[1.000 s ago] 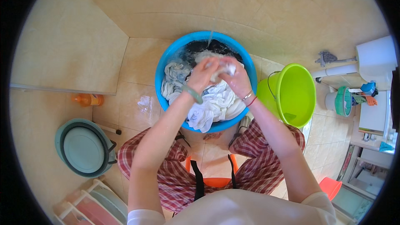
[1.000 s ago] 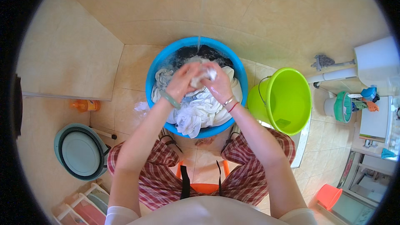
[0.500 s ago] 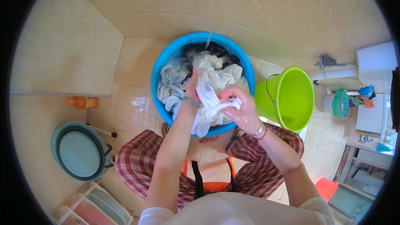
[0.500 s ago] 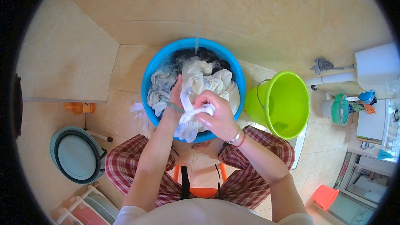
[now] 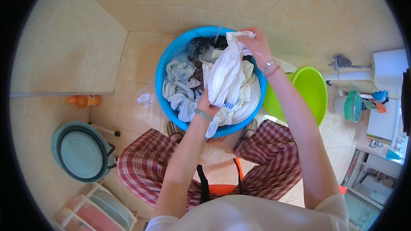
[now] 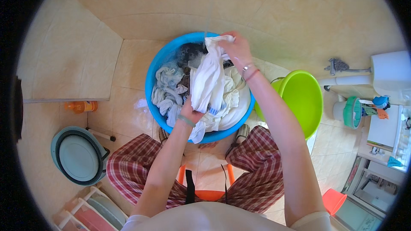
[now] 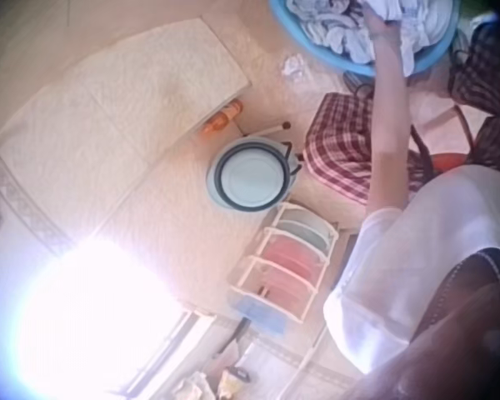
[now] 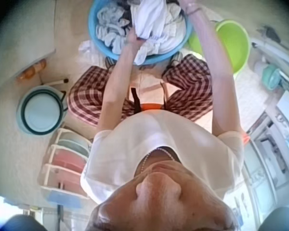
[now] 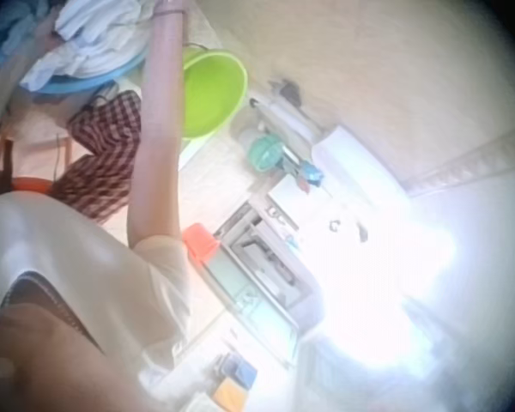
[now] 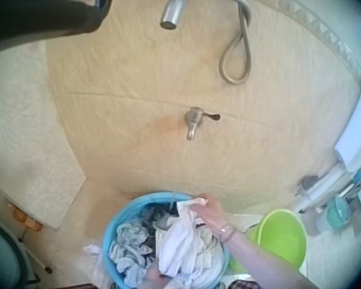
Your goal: The person transfers clothes from a green bucket into a blue basin, then turns on the tap to fill the basin with water. They proceed to wash the clothes by hand, scrubbing and rinsing them in the water.
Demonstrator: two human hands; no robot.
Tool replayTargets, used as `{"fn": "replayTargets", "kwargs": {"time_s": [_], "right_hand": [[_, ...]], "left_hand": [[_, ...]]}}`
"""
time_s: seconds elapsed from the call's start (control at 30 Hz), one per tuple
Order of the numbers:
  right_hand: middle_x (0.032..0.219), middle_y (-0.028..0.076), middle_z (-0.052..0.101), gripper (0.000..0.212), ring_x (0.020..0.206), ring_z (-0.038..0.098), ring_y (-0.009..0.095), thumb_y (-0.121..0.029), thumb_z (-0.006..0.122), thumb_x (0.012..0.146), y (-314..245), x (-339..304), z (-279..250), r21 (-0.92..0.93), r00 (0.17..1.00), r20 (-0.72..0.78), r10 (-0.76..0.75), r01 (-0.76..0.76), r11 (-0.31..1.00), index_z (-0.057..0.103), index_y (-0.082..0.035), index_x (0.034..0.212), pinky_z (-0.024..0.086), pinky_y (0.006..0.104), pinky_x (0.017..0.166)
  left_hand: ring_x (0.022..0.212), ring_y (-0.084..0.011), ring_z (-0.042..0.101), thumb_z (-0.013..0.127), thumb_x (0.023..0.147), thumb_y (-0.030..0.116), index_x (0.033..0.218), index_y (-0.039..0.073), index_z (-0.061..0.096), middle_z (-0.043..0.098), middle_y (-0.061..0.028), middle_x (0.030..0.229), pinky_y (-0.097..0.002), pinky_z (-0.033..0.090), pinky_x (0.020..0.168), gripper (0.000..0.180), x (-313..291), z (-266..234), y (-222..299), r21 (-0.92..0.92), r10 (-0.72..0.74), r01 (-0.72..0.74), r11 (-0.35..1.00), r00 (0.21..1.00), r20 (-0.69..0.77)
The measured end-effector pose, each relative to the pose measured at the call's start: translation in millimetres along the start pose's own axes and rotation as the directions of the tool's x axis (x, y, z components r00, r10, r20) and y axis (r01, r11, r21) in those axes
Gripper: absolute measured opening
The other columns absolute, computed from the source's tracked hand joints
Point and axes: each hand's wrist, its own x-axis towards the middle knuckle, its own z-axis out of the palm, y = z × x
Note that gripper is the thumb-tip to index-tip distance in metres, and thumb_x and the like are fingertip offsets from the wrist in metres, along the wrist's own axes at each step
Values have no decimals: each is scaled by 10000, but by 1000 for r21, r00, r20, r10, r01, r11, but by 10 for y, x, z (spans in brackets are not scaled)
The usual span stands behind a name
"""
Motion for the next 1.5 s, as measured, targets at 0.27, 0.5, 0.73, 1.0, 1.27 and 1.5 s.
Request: {"fn": "replayTargets", "kwargs": {"time_s": [0.27,0.5,0.73,1.0,1.27,1.5], "right_hand": [[1065,121,593,592,956,584,196,-146,700,772,1216,-259,682,420,878,334,344,-465,779,421,-16,1278,480,288,820],[1009,161,629,508,914,614,220,-387,580,860,1125,-774,69,-250,991,-21,136,-137,959,534,-17,1205,472,310,784],[952,206,630,421,916,600,350,-302,390,947,717,-1474,473,-352,976,-216,-21,-58,934,530,-5,1211,456,383,809],[1172,52,578,345,1166,475,174,-331,475,890,691,-1226,-63,493,924,104,368,-369,788,599,-109,1125,336,414,968],[1136,70,557,365,1056,520,201,-324,511,883,823,-1301,783,950,938,300,173,-310,37,538,-81,1154,405,377,911],[1034,108,591,341,935,577,234,-295,523,880,872,-1026,675,857,852,513,108,-501,-119,543,-33,1098,475,376,823]], "left_hand": [[843,-195,593,599,815,497,1005,166,605,643,-16,919,-359,476,718,382,-298,336,-91,-77,-265,270,960,962,69],[813,-198,569,574,815,480,942,190,624,643,-24,910,-412,419,768,320,-264,298,-29,-215,-277,312,925,944,177],[1000,-179,568,538,844,497,1094,187,602,646,16,1012,-503,386,897,403,-261,624,4,-79,-216,236,969,955,201],[957,-238,590,566,861,365,1054,102,599,634,-80,1019,-389,496,799,328,-209,755,42,-253,-270,373,893,892,361],[1170,-302,446,559,845,393,1291,131,456,470,-90,1298,-493,354,980,528,-653,1193,-167,-378,-2,251,891,836,549],[1033,-263,482,527,882,304,1295,161,465,482,-51,1248,-368,461,768,442,-774,925,-75,-517,-189,511,686,812,552]]}}
